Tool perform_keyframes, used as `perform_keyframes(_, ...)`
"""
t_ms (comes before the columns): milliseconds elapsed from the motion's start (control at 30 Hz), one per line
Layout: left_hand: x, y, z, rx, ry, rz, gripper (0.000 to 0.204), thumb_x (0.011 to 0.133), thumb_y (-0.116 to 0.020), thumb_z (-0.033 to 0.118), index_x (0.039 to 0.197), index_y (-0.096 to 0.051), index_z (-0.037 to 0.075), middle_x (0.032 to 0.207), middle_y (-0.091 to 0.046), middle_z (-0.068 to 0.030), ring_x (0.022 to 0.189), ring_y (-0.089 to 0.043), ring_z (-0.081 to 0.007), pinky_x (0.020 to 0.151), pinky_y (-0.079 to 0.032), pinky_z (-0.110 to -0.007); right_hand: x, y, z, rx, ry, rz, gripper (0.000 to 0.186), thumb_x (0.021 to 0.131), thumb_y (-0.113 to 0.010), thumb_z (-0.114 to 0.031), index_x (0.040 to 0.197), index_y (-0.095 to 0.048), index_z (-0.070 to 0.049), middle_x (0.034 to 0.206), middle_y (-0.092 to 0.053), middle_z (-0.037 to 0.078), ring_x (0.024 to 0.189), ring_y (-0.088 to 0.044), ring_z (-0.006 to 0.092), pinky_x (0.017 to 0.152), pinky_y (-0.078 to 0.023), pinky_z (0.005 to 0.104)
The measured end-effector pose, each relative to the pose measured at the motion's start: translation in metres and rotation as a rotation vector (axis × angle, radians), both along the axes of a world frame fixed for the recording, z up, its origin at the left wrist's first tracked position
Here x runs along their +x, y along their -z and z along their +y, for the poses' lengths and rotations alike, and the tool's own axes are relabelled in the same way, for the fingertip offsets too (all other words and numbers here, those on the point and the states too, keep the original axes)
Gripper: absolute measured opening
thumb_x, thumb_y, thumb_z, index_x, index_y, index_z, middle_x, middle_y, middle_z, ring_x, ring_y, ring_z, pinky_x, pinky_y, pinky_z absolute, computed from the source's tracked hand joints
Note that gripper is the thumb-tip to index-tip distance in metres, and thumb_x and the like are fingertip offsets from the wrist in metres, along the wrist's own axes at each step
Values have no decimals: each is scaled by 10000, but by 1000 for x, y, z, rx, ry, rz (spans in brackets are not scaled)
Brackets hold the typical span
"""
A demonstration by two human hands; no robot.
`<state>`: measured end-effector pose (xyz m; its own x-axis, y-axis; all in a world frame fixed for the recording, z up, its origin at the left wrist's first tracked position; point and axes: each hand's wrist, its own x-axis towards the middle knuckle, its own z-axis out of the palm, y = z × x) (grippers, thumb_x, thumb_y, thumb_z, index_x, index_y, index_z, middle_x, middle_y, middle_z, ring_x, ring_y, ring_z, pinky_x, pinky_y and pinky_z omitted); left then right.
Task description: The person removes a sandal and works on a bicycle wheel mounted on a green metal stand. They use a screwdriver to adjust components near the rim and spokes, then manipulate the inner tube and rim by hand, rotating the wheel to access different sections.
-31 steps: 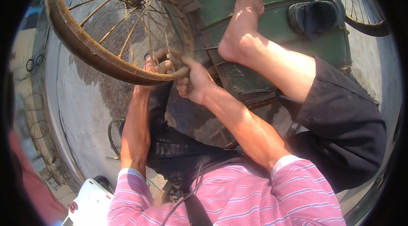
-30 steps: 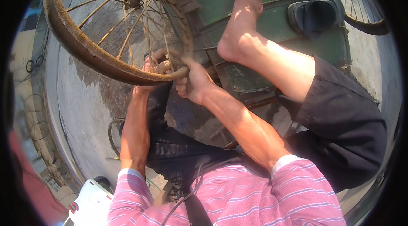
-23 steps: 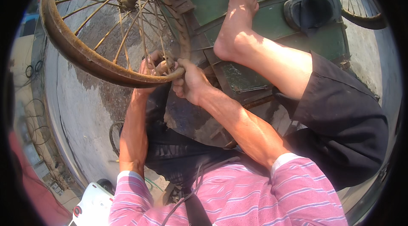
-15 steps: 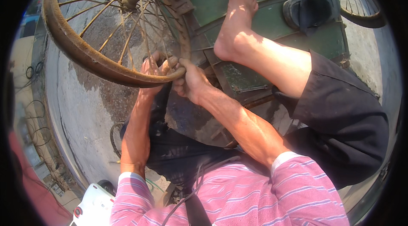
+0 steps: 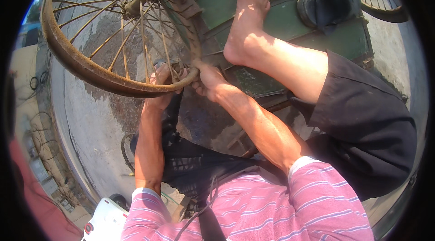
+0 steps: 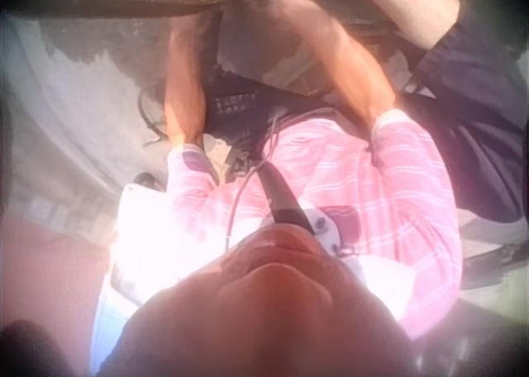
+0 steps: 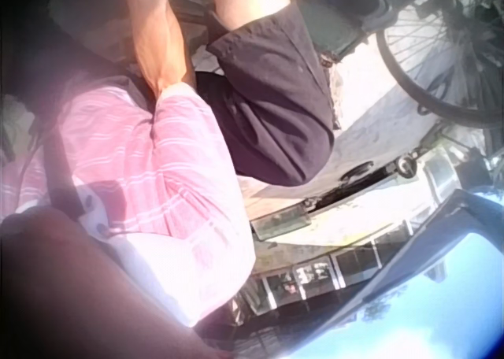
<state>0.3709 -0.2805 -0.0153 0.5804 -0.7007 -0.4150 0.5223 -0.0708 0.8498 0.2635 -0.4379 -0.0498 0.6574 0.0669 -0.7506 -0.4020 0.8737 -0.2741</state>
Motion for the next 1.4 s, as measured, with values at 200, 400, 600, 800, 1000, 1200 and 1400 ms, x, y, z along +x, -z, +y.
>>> perform_keyframes(200, 6, 3, 1, 283, 25, -771, 167, 1044, -637, 208, 1006, -653, 45, 860, -664, -24, 730, -637, -119, 606, -514, -262, 2, -2, 0, -30, -9, -1, 278, 1049, -567, -377, 927, -621, -133, 753, -592, 0, 605, -483, 118, 556, -356, 291)
perform_keyframes(400, 9, -2, 0, 102, -154, -98, 202, 1014, -646, 224, 958, -647, 30, 841, -658, -32, 692, -620, -112, 577, -484, -244, -1, 1, 1, -20, 18, -42, 290, 1046, -562, -370, 923, -617, -113, 749, -590, 5, 591, -481, 117, 551, -365, 290)
perform_keyframes(600, 1, 29, -14, 362, -21, -414, 402, 1000, -648, 228, 1273, -636, -67, 971, -717, -85, 841, -673, -141, 718, -547, -285, 0, 6, 7, -13, 54, -40, 288, 1043, -565, -379, 927, -611, -119, 743, -588, 15, 582, -486, 130, 552, -358, 298)
perform_keyframes(800, -2, 20, -19, 261, -8, -362, 458, 1003, -648, 233, 1348, -600, -64, 986, -722, -80, 837, -679, -145, 735, -551, -286, -2, 4, 8, -20, 57, -41, 288, 1039, -568, -382, 917, -610, -125, 736, -583, 16, 581, -489, 137, 553, -363, 308)
perform_keyframes(1000, 4, 23, -15, 259, 16, -350, 441, 1011, -630, 221, 1344, -599, -67, 993, -721, -79, 843, -674, -136, 729, -543, -270, -2, 12, 11, -54, 53, -47, 357, 1015, -570, -449, 896, -640, -119, 743, -580, 21, 615, -529, 146, 556, -402, 318)
perform_keyframes(1200, 7, 20, -12, 254, 33, -272, 453, 1017, -624, 234, 1338, -570, -80, 1014, -720, -75, 859, -683, -139, 738, -547, -262, -2, 12, 11, -64, 54, -42, 371, 1012, -573, -451, 904, -640, -102, 769, -587, 29, 647, -545, 158, 573, -419, 337)
perform_keyframes(1400, 20, 20, -2, 159, 128, -191, 414, 994, -689, 202, 1349, -596, 10, 985, -685, -1, 773, -612, -60, 601, -470, -204, -2, 7, 13, -74, 32, -18, 366, 1011, -571, -457, 927, -641, -108, 779, -583, 26, 657, -546, 158, 591, -436, 342)
